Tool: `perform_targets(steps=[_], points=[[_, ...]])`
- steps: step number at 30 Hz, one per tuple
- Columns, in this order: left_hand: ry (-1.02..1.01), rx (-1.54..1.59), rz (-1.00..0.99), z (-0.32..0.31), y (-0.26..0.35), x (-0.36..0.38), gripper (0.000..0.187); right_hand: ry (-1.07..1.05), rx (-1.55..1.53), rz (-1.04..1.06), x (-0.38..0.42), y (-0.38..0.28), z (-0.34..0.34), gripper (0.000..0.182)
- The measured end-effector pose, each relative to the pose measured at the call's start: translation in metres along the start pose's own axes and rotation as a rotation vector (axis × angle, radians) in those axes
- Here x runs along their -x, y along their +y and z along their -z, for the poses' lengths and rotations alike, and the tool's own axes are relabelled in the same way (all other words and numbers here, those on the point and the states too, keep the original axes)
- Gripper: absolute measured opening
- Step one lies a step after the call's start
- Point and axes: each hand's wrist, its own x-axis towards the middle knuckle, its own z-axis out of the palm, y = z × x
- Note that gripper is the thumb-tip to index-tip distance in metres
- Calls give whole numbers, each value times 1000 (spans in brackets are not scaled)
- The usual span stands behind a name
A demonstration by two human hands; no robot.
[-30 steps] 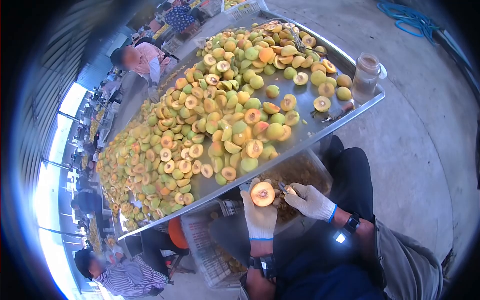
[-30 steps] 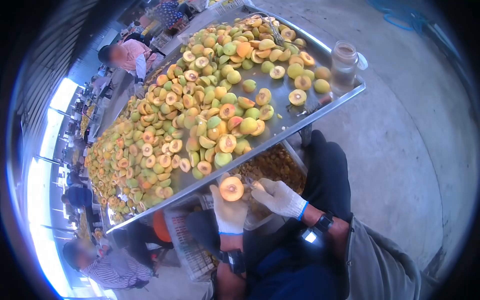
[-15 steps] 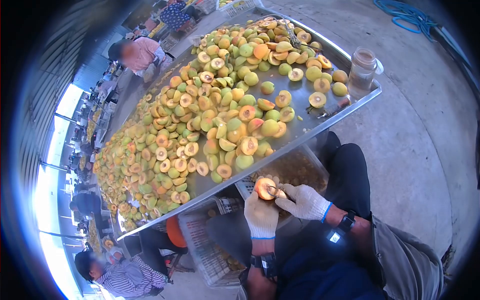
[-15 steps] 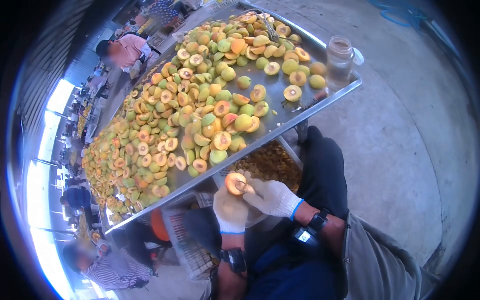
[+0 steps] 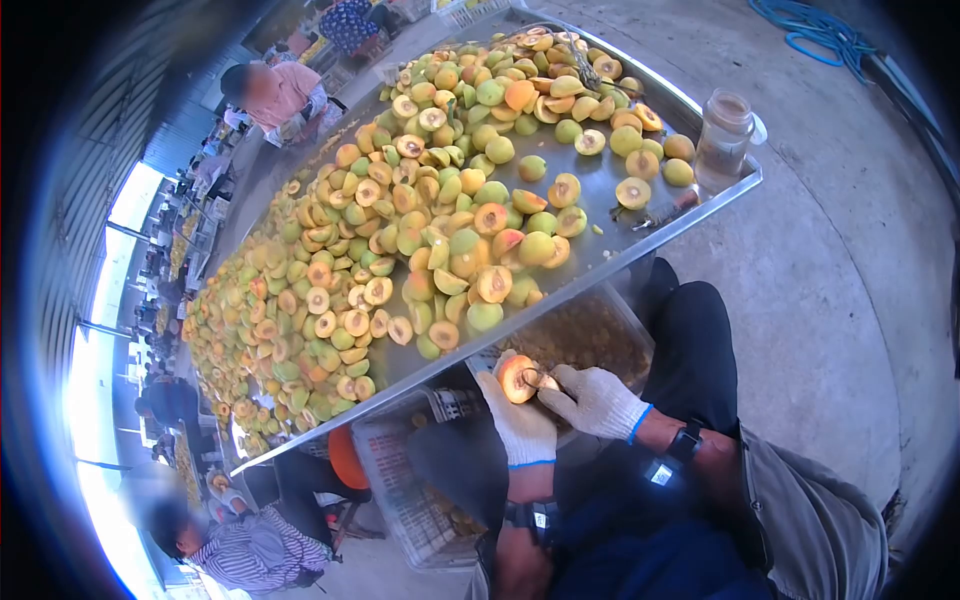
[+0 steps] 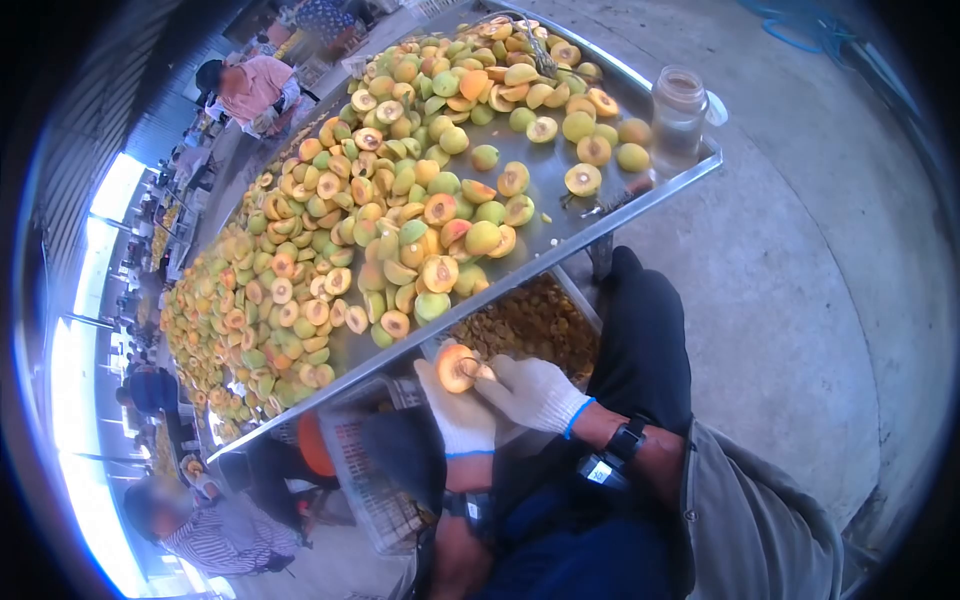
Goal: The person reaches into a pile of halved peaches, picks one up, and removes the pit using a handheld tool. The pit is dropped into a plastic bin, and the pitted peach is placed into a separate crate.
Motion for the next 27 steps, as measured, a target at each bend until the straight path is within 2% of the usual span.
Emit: perform_targets(steps=[11, 18, 20, 24, 27], points=[[183, -91, -17, -15, -5, 7, 60, 24, -142, -36, 4, -9, -17, 48], [119, -123, -80, -18, -3, 7, 57, 2, -125, -91, 4, -17, -25, 51], [173, -90, -44, -21, 1, 8, 54, -4, -128, -90, 5, -18, -26, 52], [130, -113, 26, -7, 6, 7, 51, -78, -93, -115, 7, -23, -27, 54], [196, -160, -72, -7, 7, 5, 47, -102, -112, -117, 7, -22, -29, 56]])
